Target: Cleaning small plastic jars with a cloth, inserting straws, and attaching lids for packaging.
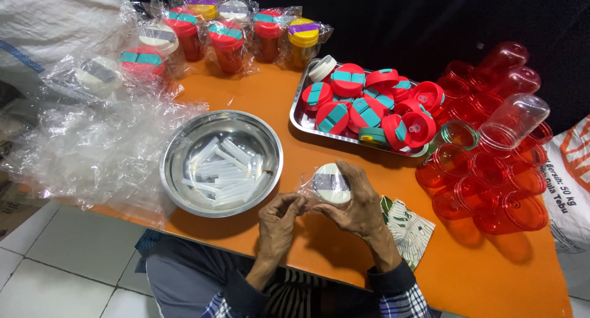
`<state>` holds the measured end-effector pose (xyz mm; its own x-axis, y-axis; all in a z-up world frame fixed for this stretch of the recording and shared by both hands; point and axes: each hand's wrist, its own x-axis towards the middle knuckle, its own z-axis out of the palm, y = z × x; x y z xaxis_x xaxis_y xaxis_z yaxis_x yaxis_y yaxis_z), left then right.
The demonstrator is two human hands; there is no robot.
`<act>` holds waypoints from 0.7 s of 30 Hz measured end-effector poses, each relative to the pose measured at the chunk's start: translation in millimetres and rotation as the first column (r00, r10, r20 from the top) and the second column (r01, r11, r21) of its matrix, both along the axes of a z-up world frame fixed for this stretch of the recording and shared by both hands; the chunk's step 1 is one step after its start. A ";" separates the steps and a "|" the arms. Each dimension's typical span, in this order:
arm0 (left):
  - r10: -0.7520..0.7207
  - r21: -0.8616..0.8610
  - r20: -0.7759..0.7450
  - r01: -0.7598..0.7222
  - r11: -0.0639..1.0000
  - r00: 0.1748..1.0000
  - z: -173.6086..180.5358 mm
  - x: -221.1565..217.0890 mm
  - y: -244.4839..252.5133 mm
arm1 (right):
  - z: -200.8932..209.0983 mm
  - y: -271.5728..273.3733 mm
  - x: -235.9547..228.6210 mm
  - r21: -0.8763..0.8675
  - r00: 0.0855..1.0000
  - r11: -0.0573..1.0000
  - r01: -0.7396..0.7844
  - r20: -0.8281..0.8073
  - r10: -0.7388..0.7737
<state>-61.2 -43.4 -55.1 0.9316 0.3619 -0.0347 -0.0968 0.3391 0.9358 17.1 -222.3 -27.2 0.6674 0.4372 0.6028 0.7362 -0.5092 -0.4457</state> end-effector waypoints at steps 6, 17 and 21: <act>0.097 0.001 -0.030 -0.097 0.995 0.995 0.2 4.0 -14.2 | -10.4 2.3 4.8 0.124 0.999 0.991 -0.046 0.018 0.044; 0.152 -0.084 -0.002 -0.152 0.985 0.988 -4.7 15.4 -27.0 | -46.4 19.6 2.8 0.314 0.993 0.945 0.095 0.039 -0.113; 0.160 -0.060 -0.164 -0.171 0.983 0.973 -1.5 4.0 -28.9 | -49.7 23.8 1.1 0.356 0.988 0.927 0.114 0.054 -0.143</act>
